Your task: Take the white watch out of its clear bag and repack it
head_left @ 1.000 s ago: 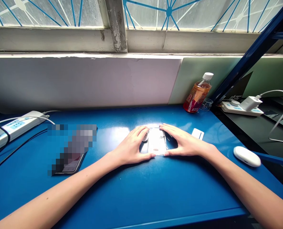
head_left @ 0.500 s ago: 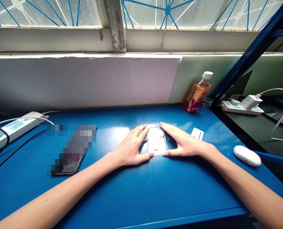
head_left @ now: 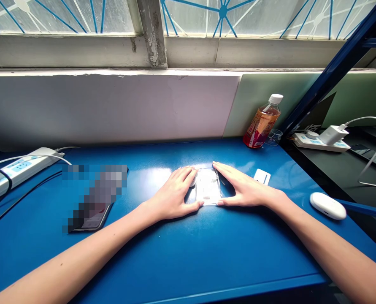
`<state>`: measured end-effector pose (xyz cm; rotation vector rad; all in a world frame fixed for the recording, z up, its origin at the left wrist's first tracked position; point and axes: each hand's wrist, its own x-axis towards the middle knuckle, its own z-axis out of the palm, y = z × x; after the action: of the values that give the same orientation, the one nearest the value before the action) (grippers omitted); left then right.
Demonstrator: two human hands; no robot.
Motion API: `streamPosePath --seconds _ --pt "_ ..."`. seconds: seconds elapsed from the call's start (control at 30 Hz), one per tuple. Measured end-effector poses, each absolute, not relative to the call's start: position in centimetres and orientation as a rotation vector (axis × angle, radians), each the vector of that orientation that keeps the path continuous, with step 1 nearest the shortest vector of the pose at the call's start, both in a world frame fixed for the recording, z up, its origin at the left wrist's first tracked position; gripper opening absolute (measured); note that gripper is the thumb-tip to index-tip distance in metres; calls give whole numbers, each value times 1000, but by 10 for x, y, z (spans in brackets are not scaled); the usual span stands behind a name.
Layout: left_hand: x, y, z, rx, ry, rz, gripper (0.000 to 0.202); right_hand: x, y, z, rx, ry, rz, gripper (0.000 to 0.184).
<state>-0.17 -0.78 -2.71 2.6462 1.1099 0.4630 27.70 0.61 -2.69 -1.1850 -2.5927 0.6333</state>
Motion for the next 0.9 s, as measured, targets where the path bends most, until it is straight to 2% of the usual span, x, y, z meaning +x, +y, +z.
streamPosePath --seconds 0.37,0.63,0.7,0.9 --pt "-1 -8 -27 2631 1103 467 83 278 6 -28 -1163 -2587 612 108" --pt "-2 -10 -26 2645 1160 393 77 274 5 -23 -1182 -2573 568 100" --pt "-2 -11 -25 2639 1160 401 73 273 6 -23 -1180 -2545 527 88" --pt "-3 -8 -28 2658 1160 461 51 271 9 -20 -1118 -2379 376 30"
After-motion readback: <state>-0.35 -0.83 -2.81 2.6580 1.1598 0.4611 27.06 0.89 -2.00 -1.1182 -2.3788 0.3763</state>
